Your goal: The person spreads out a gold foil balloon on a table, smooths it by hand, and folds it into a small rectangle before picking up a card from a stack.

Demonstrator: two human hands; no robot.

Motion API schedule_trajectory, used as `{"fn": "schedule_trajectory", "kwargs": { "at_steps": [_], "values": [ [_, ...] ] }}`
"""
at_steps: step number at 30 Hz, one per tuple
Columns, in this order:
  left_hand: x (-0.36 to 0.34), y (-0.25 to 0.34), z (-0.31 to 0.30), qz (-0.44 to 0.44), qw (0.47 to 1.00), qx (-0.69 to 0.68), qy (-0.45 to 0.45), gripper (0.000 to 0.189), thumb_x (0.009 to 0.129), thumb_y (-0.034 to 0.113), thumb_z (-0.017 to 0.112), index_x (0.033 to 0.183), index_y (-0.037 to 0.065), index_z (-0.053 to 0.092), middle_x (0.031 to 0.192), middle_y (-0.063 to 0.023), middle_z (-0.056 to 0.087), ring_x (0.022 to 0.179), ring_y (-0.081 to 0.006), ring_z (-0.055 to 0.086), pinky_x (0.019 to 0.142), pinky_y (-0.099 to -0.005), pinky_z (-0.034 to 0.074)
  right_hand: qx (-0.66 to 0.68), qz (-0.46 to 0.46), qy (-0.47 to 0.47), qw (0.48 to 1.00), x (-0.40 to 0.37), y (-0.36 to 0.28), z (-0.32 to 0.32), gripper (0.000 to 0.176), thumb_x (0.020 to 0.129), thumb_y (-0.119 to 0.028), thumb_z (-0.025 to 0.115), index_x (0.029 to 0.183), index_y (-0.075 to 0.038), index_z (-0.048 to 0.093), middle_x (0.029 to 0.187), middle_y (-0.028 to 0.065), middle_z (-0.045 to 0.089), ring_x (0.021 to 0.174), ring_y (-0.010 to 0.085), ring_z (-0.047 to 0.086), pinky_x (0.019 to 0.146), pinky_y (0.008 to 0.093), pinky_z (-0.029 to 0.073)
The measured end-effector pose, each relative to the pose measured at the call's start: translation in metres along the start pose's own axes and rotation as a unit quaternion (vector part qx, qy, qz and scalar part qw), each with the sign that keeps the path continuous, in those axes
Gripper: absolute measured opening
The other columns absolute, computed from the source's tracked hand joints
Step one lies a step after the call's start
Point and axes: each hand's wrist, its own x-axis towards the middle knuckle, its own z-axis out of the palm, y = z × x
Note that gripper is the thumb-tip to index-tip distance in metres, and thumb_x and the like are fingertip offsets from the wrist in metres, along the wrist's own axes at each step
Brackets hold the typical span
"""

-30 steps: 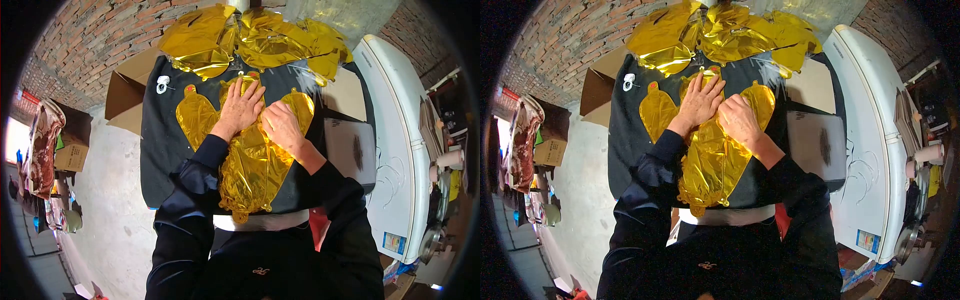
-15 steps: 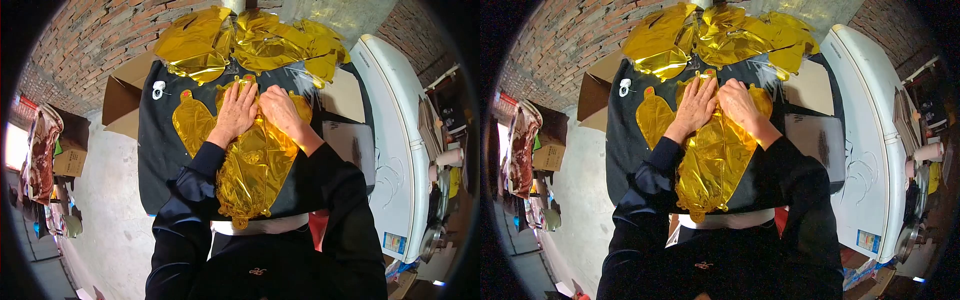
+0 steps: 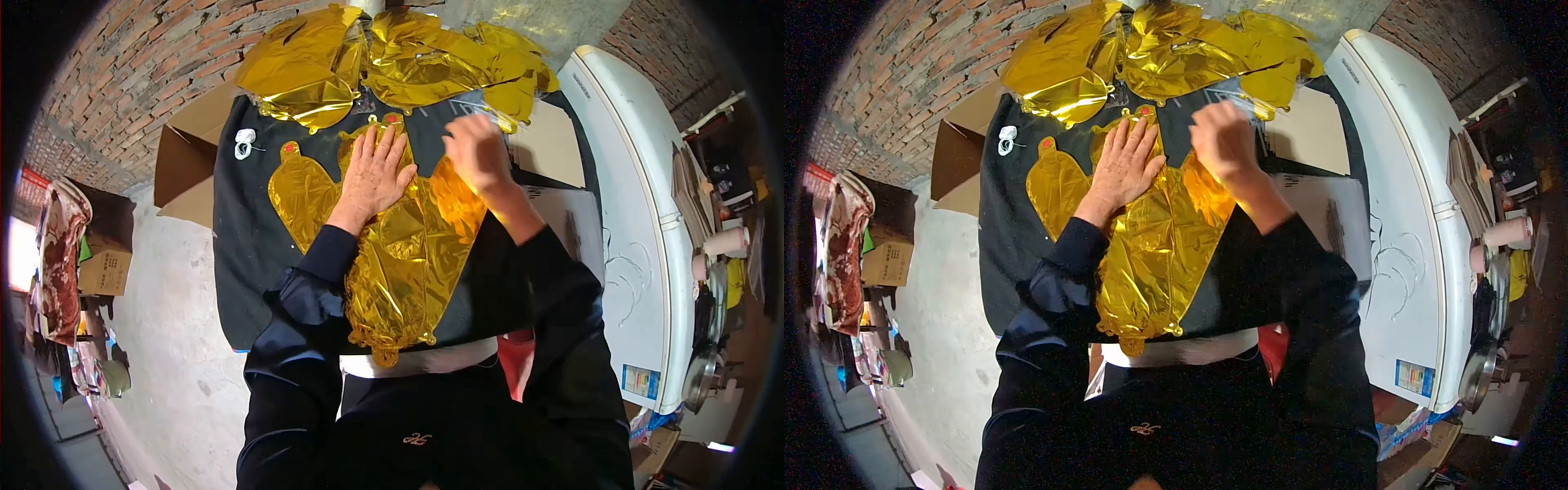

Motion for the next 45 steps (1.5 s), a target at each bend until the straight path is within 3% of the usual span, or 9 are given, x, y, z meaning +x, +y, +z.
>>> {"fn": "schedule_trajectory", "kwargs": {
  "at_steps": [7, 11, 14, 18, 22, 25, 32, 41, 45],
  "values": [
    [0.002, 0.001, -0.002, -0.008, 1.0, 0.014, -0.023, 0.067, 0.108, 0.054, 0.036, 0.157, 0.01, 0.04, 0.165, -0.0153, 0.035, 0.154, -0.0392, 0.025, 0.126, -0.0506, 0.018, -0.151, 0.16, -0.155, 0.963, -0.055, 0.001, -0.066, 0.024, 0.084, -0.028, 0.077, 0.093, -0.009, 0.066, 0.098, 0.01, 0.063, 0.096, 0.0331, 0.058, 0.084, 0.0468, 0.048],
    [0.002, 0.0, -0.002, -0.009, 0.999, 0.016, -0.027, 0.067, 0.108, 0.055, 0.034, 0.158, 0.01, 0.04, 0.165, -0.015, 0.035, 0.154, -0.0387, 0.025, 0.127, -0.05, 0.018, -0.104, 0.121, -0.099, 0.982, -0.061, 0.011, -0.049, 0.022, 0.085, -0.027, 0.074, 0.088, -0.008, 0.064, 0.085, 0.0081, 0.064, 0.089, 0.0324, 0.061, 0.08, 0.0461, 0.049],
    [0.001, 0.0, -0.004, -0.013, 0.999, 0.005, -0.035, 0.068, 0.108, 0.056, 0.032, 0.158, 0.011, 0.04, 0.166, -0.0139, 0.034, 0.155, -0.038, 0.024, 0.127, -0.0496, 0.015, 0.052, 0.268, -0.189, 0.943, -0.033, 0.009, -0.051, 0.025, 0.093, -0.028, 0.066, 0.09, -0.003, 0.066, 0.08, 0.0091, 0.07, 0.077, 0.0262, 0.07, 0.07, 0.0427, 0.055],
    [0.001, -0.001, -0.002, -0.006, 1.0, -0.003, -0.02, 0.066, 0.108, 0.054, 0.032, 0.157, 0.012, 0.042, 0.165, -0.013, 0.035, 0.155, -0.0375, 0.024, 0.127, -0.0495, 0.015, 0.413, 0.422, -0.219, 0.777, 0.005, -0.012, -0.06, 0.025, 0.1, -0.025, 0.058, 0.086, -0.004, 0.057, 0.073, 0.004, 0.066, 0.057, 0.0129, 0.067, 0.046, 0.0257, 0.051],
    [0.0, -0.003, 0.006, 0.007, 1.0, 0.003, 0.016, 0.062, 0.108, 0.051, 0.034, 0.155, 0.013, 0.046, 0.163, -0.0133, 0.04, 0.153, -0.0376, 0.028, 0.126, -0.0504, 0.018, 0.478, 0.442, -0.2, 0.732, 0.026, -0.037, -0.061, 0.023, 0.098, -0.029, 0.062, 0.088, -0.008, 0.057, 0.074, 0.0025, 0.062, 0.057, 0.0116, 0.065, 0.048, 0.0233, 0.049],
    [0.001, -0.003, 0.011, 0.012, 0.999, 0.021, 0.041, 0.059, 0.107, 0.049, 0.037, 0.153, 0.014, 0.048, 0.16, -0.0137, 0.043, 0.151, -0.0381, 0.031, 0.125, -0.0509, 0.02, 0.468, 0.431, -0.158, 0.755, 0.023, -0.042, -0.054, 0.023, 0.098, -0.022, 0.06, 0.084, -0.005, 0.053, 0.073, 0.0087, 0.063, 0.056, 0.0171, 0.069, 0.045, 0.0289, 0.054],
    [0.004, 0.006, 0.007, 0.019, 0.998, 0.049, 0.026, 0.057, 0.108, 0.047, 0.039, 0.154, 0.015, 0.048, 0.16, -0.0134, 0.044, 0.15, -0.0379, 0.033, 0.125, -0.0487, 0.022, 0.48, 0.447, -0.165, 0.737, 0.005, -0.033, -0.049, 0.024, 0.1, -0.03, 0.061, 0.092, -0.008, 0.056, 0.085, 0.002, 0.063, 0.065, 0.0105, 0.068, 0.05, 0.0241, 0.055],
    [0.004, 0.01, 0.009, 0.027, 0.998, 0.028, 0.046, 0.055, 0.107, 0.044, 0.043, 0.153, 0.016, 0.05, 0.157, -0.0146, 0.047, 0.148, -0.0369, 0.037, 0.123, -0.0491, 0.026, 0.502, 0.465, -0.131, 0.718, 0.003, -0.035, -0.038, 0.025, 0.099, -0.026, 0.061, 0.088, -0.007, 0.049, 0.086, 0.0046, 0.057, 0.071, 0.0186, 0.072, 0.054, 0.0325, 0.063],
    [0.004, 0.012, 0.012, 0.032, 0.997, 0.0, 0.071, 0.054, 0.107, 0.042, 0.045, 0.153, 0.015, 0.05, 0.157, -0.0157, 0.047, 0.147, -0.0378, 0.038, 0.122, -0.05, 0.028, 0.508, 0.471, -0.119, 0.712, -0.001, -0.036, -0.04, 0.021, 0.101, -0.03, 0.059, 0.094, -0.01, 0.056, 0.093, 0.0019, 0.061, 0.077, 0.014, 0.071, 0.062, 0.0293, 0.06]
  ]
}}
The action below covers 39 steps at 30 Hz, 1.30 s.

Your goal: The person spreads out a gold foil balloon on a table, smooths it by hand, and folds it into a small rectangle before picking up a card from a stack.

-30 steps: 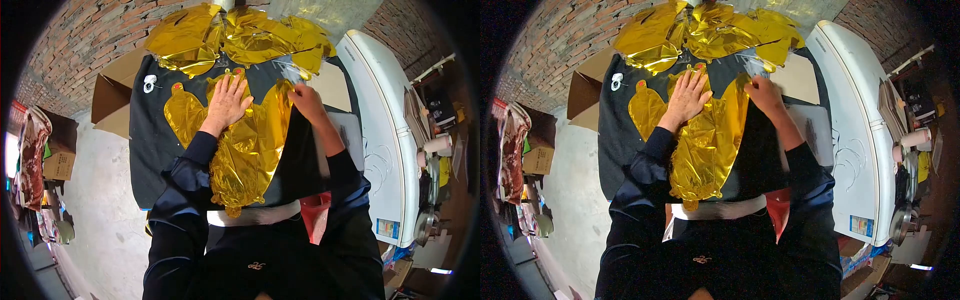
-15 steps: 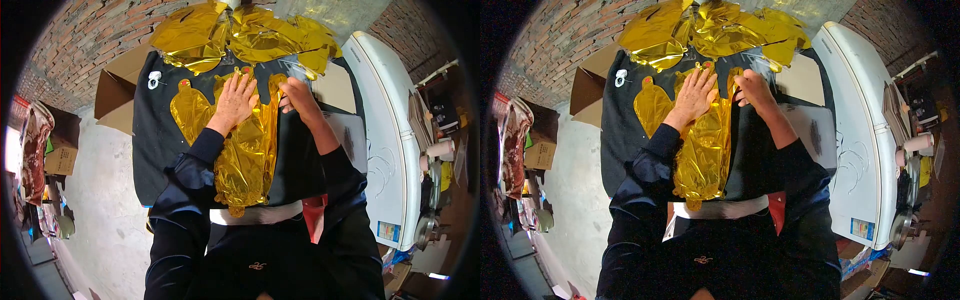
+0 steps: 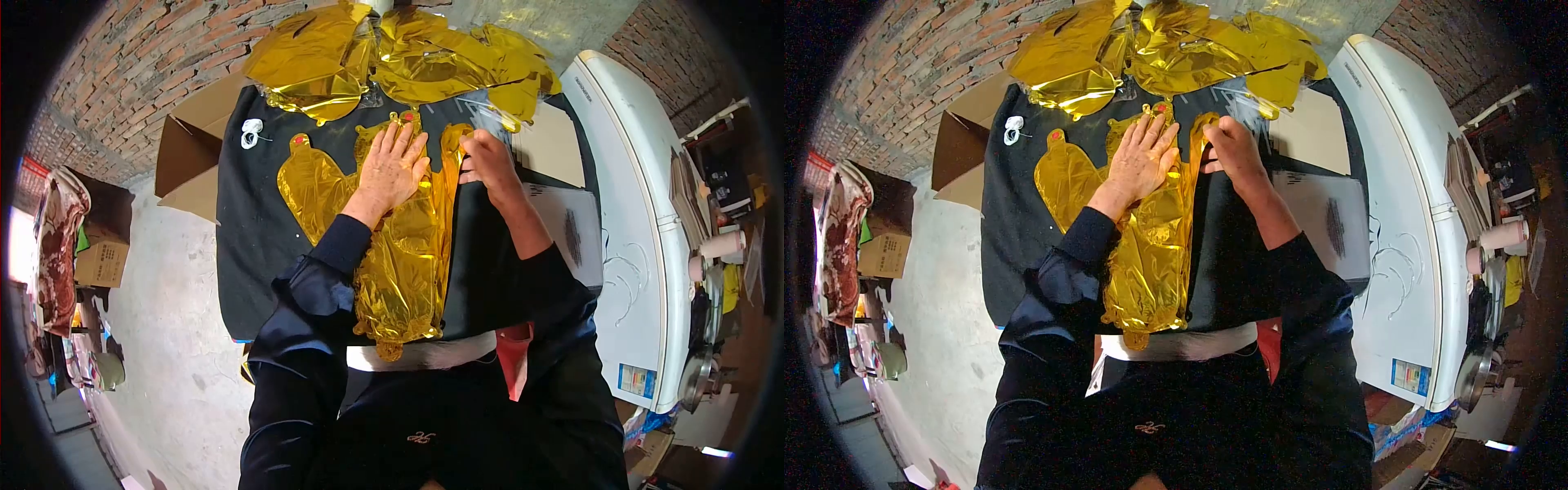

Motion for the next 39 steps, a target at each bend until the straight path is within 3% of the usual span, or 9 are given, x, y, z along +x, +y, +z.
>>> {"fn": "schedule_trajectory", "kwargs": {
  "at_steps": [5, 8, 12, 13, 16, 19, 27, 34, 39],
  "values": [
    [0.0, 0.004, -0.003, -0.004, 1.0, -0.02, 0.001, 0.054, 0.106, 0.039, 0.044, 0.153, 0.012, 0.049, 0.159, -0.0168, 0.044, 0.148, -0.0389, 0.038, 0.123, -0.0506, 0.027, 0.057, -0.025, -0.02, 0.998, 0.002, -0.004, 0.009, 0.024, 0.101, -0.024, 0.06, 0.088, -0.007, 0.049, 0.086, 0.0038, 0.055, 0.074, 0.0186, 0.07, 0.06, 0.0374, 0.064],
    [0.0, 0.002, -0.002, 0.009, 0.998, 0.046, -0.037, 0.055, 0.105, 0.04, 0.042, 0.15, 0.011, 0.053, 0.156, -0.0178, 0.047, 0.15, -0.0374, 0.034, 0.124, -0.0512, 0.023, 0.058, -0.012, -0.041, 0.997, -0.001, -0.011, 0.02, 0.021, 0.103, -0.031, 0.059, 0.093, -0.012, 0.056, 0.093, 0.0009, 0.063, 0.078, 0.0134, 0.071, 0.065, 0.0299, 0.059],
    [-0.001, -0.001, -0.004, 0.019, 0.997, 0.056, -0.05, 0.062, 0.101, 0.045, 0.046, 0.151, 0.008, 0.051, 0.159, -0.0187, 0.044, 0.151, -0.0382, 0.032, 0.125, -0.0517, 0.02, 0.125, -0.02, -0.05, 0.991, -0.022, -0.03, 0.038, 0.03, 0.107, -0.034, 0.054, 0.113, -0.006, 0.062, 0.111, 0.009, 0.068, 0.106, 0.0219, 0.071, 0.085, 0.0368, 0.059],
    [0.0, -0.002, -0.006, 0.023, 0.997, 0.047, -0.059, 0.065, 0.1, 0.046, 0.047, 0.152, 0.008, 0.05, 0.16, -0.0186, 0.043, 0.151, -0.0383, 0.032, 0.125, -0.0518, 0.02, 0.144, -0.108, -0.101, 0.978, -0.019, -0.009, 0.026, 0.035, 0.107, -0.03, 0.056, 0.128, -0.002, 0.059, 0.129, 0.0166, 0.064, 0.12, 0.0273, 0.066, 0.095, 0.0407, 0.056],
    [0.0, -0.001, -0.006, 0.022, 0.998, 0.009, -0.065, 0.067, 0.096, 0.047, 0.05, 0.154, 0.013, 0.046, 0.161, -0.0126, 0.041, 0.151, -0.0345, 0.033, 0.127, -0.0491, 0.016, -0.268, -0.306, 0.028, 0.913, -0.026, 0.041, -0.003, 0.033, 0.102, -0.014, 0.059, 0.131, 0.001, 0.053, 0.144, 0.0218, 0.053, 0.125, 0.04, 0.061, 0.101, 0.0467, 0.054],
    [-0.002, 0.001, -0.012, 0.031, 0.998, 0.029, -0.056, 0.065, 0.096, 0.046, 0.049, 0.153, 0.014, 0.047, 0.158, -0.0107, 0.047, 0.15, -0.0319, 0.035, 0.127, -0.0488, 0.017, -0.432, -0.354, 0.004, 0.829, -0.073, 0.071, -0.004, 0.04, 0.097, -0.007, 0.061, 0.135, 0.002, 0.053, 0.147, 0.0207, 0.051, 0.139, 0.0403, 0.049, 0.114, 0.0488, 0.042],
    [-0.003, -0.013, 0.003, 0.051, 0.995, -0.081, -0.019, 0.063, 0.098, 0.037, 0.053, 0.156, 0.014, 0.043, 0.158, -0.0111, 0.046, 0.147, -0.0315, 0.041, 0.123, -0.0492, 0.028, -0.477, -0.33, -0.061, 0.812, -0.118, 0.05, 0.041, 0.063, 0.096, -0.024, 0.068, 0.148, 0.004, 0.048, 0.157, 0.0188, 0.043, 0.151, 0.0326, 0.034, 0.126, 0.0471, 0.017],
    [0.0, -0.003, -0.006, 0.039, 0.995, 0.078, -0.048, 0.062, 0.102, 0.035, 0.046, 0.16, 0.016, 0.034, 0.161, -0.0146, 0.04, 0.15, -0.0365, 0.035, 0.122, -0.0519, 0.028, -0.516, -0.333, -0.059, 0.787, -0.124, 0.059, 0.049, 0.075, 0.093, -0.037, 0.071, 0.15, 0.004, 0.046, 0.158, 0.0211, 0.042, 0.152, 0.0352, 0.03, 0.124, 0.0558, 0.017],
    [0.007, -0.001, -0.008, 0.018, 0.994, 0.074, -0.076, 0.059, 0.102, 0.039, 0.048, 0.156, 0.017, 0.042, 0.162, -0.0133, 0.04, 0.152, -0.0371, 0.031, 0.121, -0.0576, 0.025, -0.522, -0.335, -0.062, 0.782, -0.122, 0.061, 0.05, 0.069, 0.093, -0.044, 0.069, 0.151, -0.012, 0.052, 0.159, 0.0211, 0.041, 0.152, 0.0377, 0.03, 0.122, 0.0639, 0.014]
  ]
}}
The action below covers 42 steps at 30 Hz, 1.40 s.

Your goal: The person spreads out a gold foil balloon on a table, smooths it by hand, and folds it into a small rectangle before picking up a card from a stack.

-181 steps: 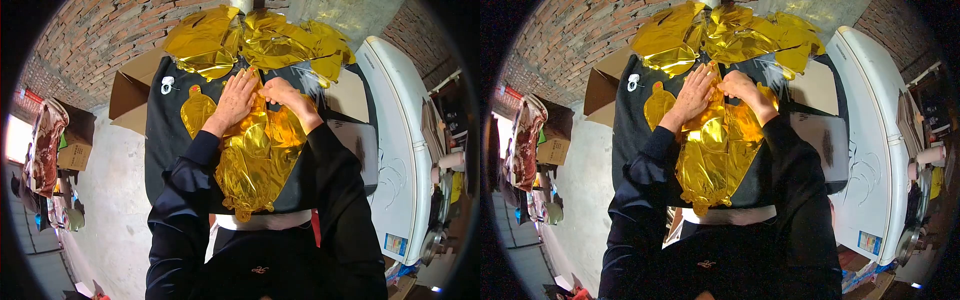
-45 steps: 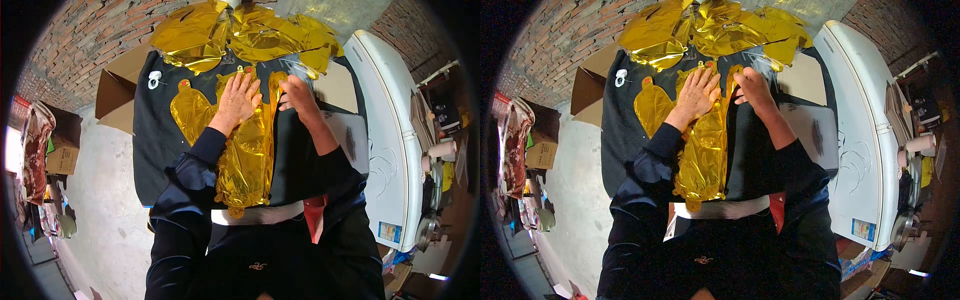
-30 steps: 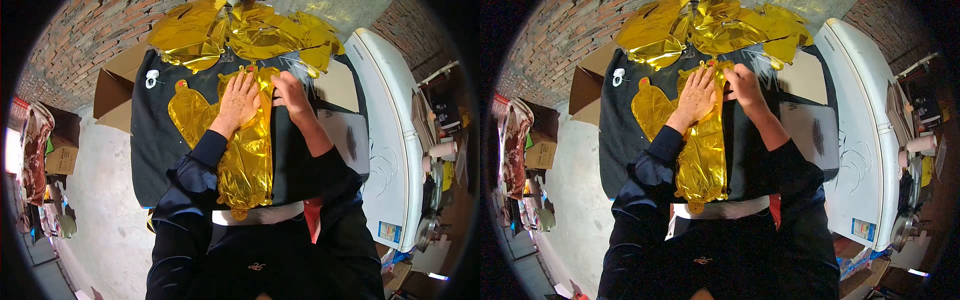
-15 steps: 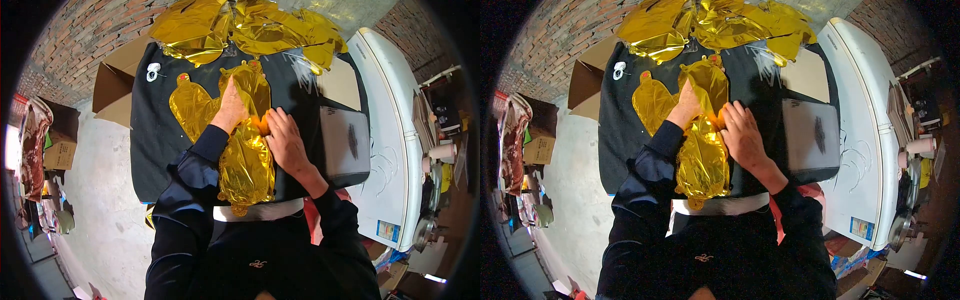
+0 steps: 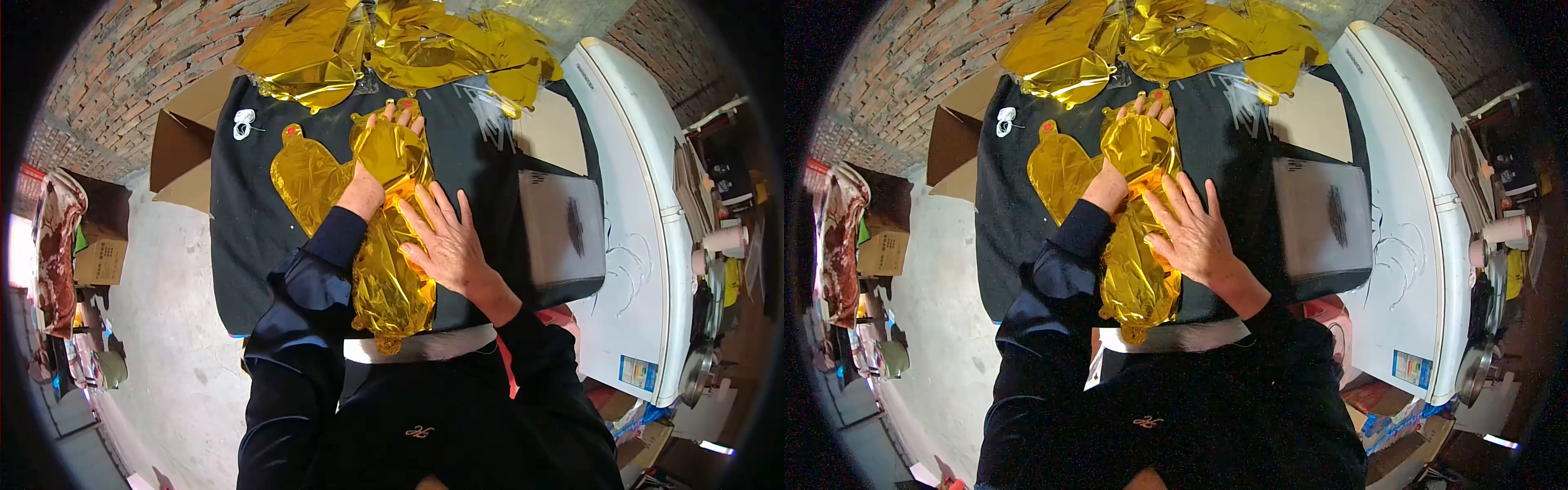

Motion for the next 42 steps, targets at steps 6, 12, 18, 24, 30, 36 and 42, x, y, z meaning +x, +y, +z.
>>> {"fn": "schedule_trajectory", "kwargs": {
  "at_steps": [6, 12, 18, 24, 30, 36, 42],
  "values": [
    [0.002, -0.002, 0.003, 0.004, 0.999, 0.009, 0.038, 0.059, 0.097, 0.04, 0.054, 0.152, 0.018, 0.048, 0.157, -0.0124, 0.046, 0.15, -0.0375, 0.035, 0.119, -0.0577, 0.028, 0.007, 0.004, 0.005, 1.0, 0.0, 0.0, 0.001, 0.066, 0.094, -0.044, 0.068, 0.151, -0.014, 0.054, 0.16, 0.0202, 0.041, 0.152, 0.0378, 0.03, 0.122, 0.0648, 0.012],
    [0.001, -0.013, 0.011, 0.009, 0.999, 0.037, 0.032, 0.062, 0.097, 0.045, 0.054, 0.154, 0.02, 0.045, 0.16, -0.0119, 0.041, 0.152, -0.0374, 0.031, 0.12, -0.0561, 0.025, -0.011, 0.006, -0.002, 1.0, -0.001, 0.0, 0.003, 0.066, 0.094, -0.047, 0.067, 0.151, -0.016, 0.053, 0.16, 0.0187, 0.041, 0.152, 0.0374, 0.029, 0.123, 0.0635, 0.012],
    [-0.01, -0.063, -0.012, -0.039, 0.987, -0.14, 0.072, 0.058, 0.093, 0.037, 0.065, 0.146, 0.016, 0.056, 0.155, -0.0143, 0.046, 0.149, -0.0416, 0.031, 0.122, -0.0584, 0.022, -0.014, 0.011, -0.013, 1.0, 0.0, 0.0, 0.001, 0.065, 0.096, -0.047, 0.063, 0.152, -0.017, 0.05, 0.161, 0.0176, 0.038, 0.152, 0.0365, 0.029, 0.122, 0.0625, 0.015],
    [-0.012, -0.069, -0.071, -0.2, 0.911, -0.213, 0.291, 0.026, 0.094, 0.009, 0.061, 0.117, 0.002, 0.071, 0.117, -0.0179, 0.07, 0.11, -0.0343, 0.064, 0.1, -0.0474, 0.048, -0.018, 0.017, -0.019, 1.0, -0.001, 0.001, 0.004, 0.064, 0.096, -0.052, 0.062, 0.15, -0.017, 0.054, 0.162, 0.0165, 0.037, 0.154, 0.0362, 0.025, 0.123, 0.0639, 0.012],
    [-0.032, 0.0, -0.061, 0.04, 0.969, -0.221, 0.1, 0.04, 0.102, 0.026, 0.058, 0.137, 0.008, 0.062, 0.145, -0.016, 0.058, 0.14, -0.0338, 0.048, 0.119, -0.0469, 0.035, -0.022, 0.016, -0.016, 0.999, -0.001, 0.001, 0.006, 0.065, 0.096, -0.052, 0.06, 0.151, -0.018, 0.052, 0.162, 0.0156, 0.037, 0.154, 0.0363, 0.024, 0.123, 0.0643, 0.012],
    [-0.049, -0.001, -0.016, 0.049, 0.99, -0.124, 0.048, 0.05, 0.107, 0.042, 0.046, 0.149, 0.015, 0.054, 0.155, -0.0124, 0.049, 0.148, -0.0312, 0.04, 0.122, -0.0536, 0.026, -0.021, 0.012, -0.018, 1.0, -0.003, 0.003, 0.01, 0.065, 0.099, -0.051, 0.057, 0.155, -0.019, 0.048, 0.162, 0.0155, 0.037, 0.153, 0.0365, 0.026, 0.122, 0.0647, 0.011],
    [-0.048, -0.005, -0.012, 0.045, 0.996, -0.065, 0.046, 0.052, 0.107, 0.045, 0.043, 0.153, 0.021, 0.048, 0.158, -0.0103, 0.046, 0.148, -0.0338, 0.038, 0.122, -0.0539, 0.026, -0.026, 0.006, -0.022, 0.999, -0.004, 0.004, 0.009, 0.065, 0.099, -0.051, 0.056, 0.156, -0.021, 0.046, 0.163, 0.0126, 0.037, 0.154, 0.0346, 0.025, 0.123, 0.065, 0.009]
  ]
}}
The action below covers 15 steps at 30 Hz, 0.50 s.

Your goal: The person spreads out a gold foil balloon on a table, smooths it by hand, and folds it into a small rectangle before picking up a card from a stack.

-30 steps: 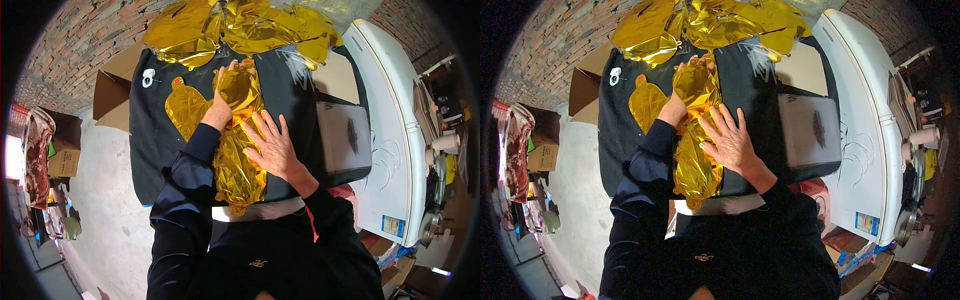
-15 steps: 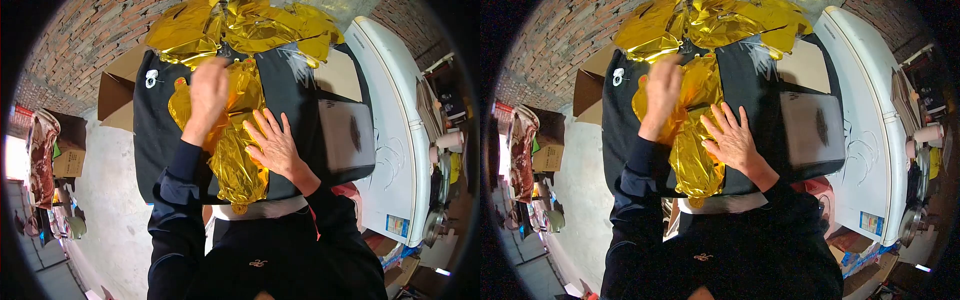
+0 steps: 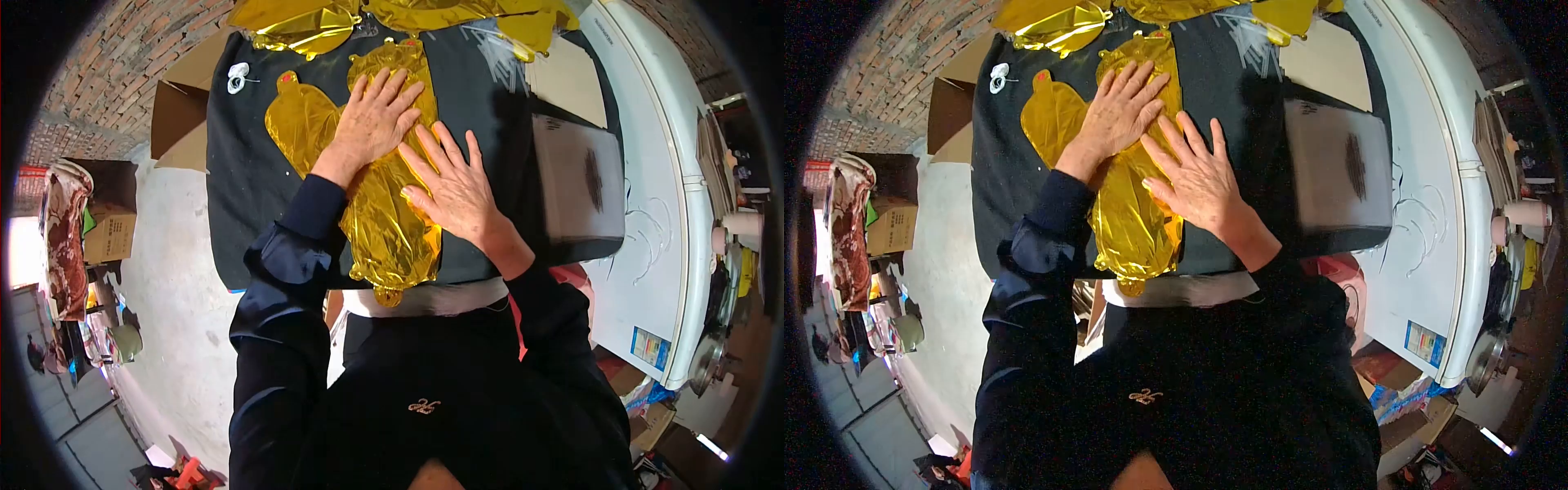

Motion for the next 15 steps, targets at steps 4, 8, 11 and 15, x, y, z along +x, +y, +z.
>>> {"fn": "schedule_trajectory", "kwargs": {
  "at_steps": [4, 8, 11, 15],
  "values": [
    [0.0, -0.002, 0.003, 0.005, 0.999, 0.03, -0.013, 0.054, 0.108, 0.048, 0.04, 0.156, 0.023, 0.045, 0.161, -0.0092, 0.043, 0.15, -0.0339, 0.035, 0.123, -0.0537, 0.024, 0.002, -0.018, -0.019, 1.0, -0.014, -0.005, -0.005, 0.064, 0.099, -0.05, 0.058, 0.155, -0.021, 0.048, 0.163, 0.0108, 0.038, 0.154, 0.0339, 0.025, 0.123, 0.0654, 0.009],
    [0.0, -0.002, 0.005, 0.001, 0.999, 0.045, -0.027, 0.057, 0.109, 0.052, 0.033, 0.159, 0.025, 0.041, 0.163, -0.0086, 0.04, 0.152, -0.0336, 0.032, 0.124, -0.0527, 0.022, 0.039, -0.041, -0.027, 0.998, -0.04, -0.013, -0.021, 0.059, 0.098, -0.045, 0.061, 0.151, -0.019, 0.054, 0.161, 0.0109, 0.042, 0.153, 0.0346, 0.028, 0.121, 0.0667, 0.014],
    [0.0, -0.003, 0.007, 0.002, 0.998, 0.055, -0.029, 0.057, 0.109, 0.053, 0.033, 0.158, 0.025, 0.041, 0.163, -0.0083, 0.04, 0.152, -0.0333, 0.032, 0.124, -0.0527, 0.022, 0.064, -0.052, -0.059, 0.995, -0.061, -0.02, -0.038, 0.059, 0.095, -0.041, 0.064, 0.149, -0.018, 0.056, 0.161, 0.0106, 0.042, 0.152, 0.0351, 0.029, 0.12, 0.0671, 0.017],
    [0.0, -0.003, 0.009, 0.0, 0.997, 0.068, -0.029, 0.058, 0.108, 0.055, 0.033, 0.158, 0.026, 0.041, 0.163, -0.0084, 0.04, 0.152, -0.0332, 0.032, 0.124, -0.0528, 0.023, 0.063, -0.069, -0.1, 0.991, -0.095, -0.027, -0.053, 0.061, 0.092, -0.041, 0.067, 0.148, -0.017, 0.057, 0.16, 0.008, 0.043, 0.151, 0.0343, 0.031, 0.121, 0.0655, 0.02]
  ]
}}
